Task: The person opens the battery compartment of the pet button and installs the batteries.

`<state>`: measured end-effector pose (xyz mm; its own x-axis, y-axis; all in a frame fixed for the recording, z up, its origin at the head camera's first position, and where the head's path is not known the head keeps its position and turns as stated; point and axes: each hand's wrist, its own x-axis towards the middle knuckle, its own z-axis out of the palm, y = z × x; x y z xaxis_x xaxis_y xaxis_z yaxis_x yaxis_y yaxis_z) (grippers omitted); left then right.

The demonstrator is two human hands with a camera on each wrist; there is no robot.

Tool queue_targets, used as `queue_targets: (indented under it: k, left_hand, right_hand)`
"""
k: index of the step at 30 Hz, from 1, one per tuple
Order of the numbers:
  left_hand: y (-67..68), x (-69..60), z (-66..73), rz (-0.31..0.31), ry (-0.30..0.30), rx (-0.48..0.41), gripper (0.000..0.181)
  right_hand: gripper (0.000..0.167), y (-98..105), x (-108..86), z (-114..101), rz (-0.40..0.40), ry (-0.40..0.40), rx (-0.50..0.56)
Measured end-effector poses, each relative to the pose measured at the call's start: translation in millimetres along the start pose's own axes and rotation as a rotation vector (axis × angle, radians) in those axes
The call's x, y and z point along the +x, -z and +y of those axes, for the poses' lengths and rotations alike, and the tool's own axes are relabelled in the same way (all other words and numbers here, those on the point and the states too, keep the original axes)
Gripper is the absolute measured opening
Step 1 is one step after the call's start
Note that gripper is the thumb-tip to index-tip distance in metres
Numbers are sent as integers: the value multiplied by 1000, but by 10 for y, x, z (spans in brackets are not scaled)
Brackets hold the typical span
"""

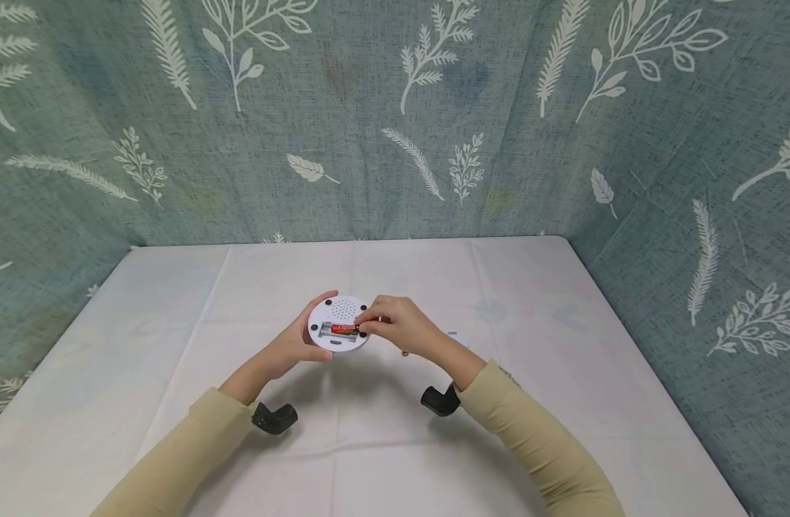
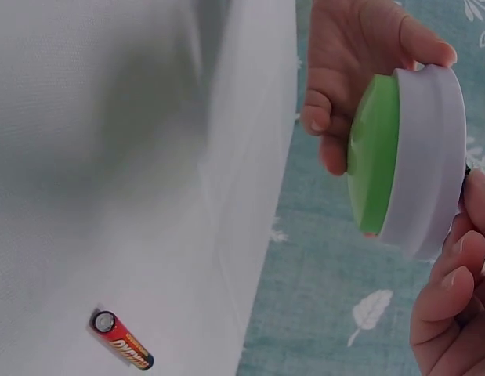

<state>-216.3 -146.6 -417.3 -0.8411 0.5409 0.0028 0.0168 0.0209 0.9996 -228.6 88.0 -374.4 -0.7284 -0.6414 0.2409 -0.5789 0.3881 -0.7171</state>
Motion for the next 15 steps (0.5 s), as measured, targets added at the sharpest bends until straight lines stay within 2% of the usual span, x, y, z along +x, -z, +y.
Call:
queue_targets:
  k: [5, 9, 15]
  left_hand:
    - [-17, -5, -6, 8, -31, -19, 98]
    - [-25, -15, -3, 28, -28, -24, 99]
    - [-38, -34, -2, 70, -33, -33, 101]
  right_hand:
    - [14, -6, 28, -11, 16, -8, -2]
    - [13, -6, 53, -34, 16, -21, -13]
    - [13, 0, 104, -91, -6, -86, -12]
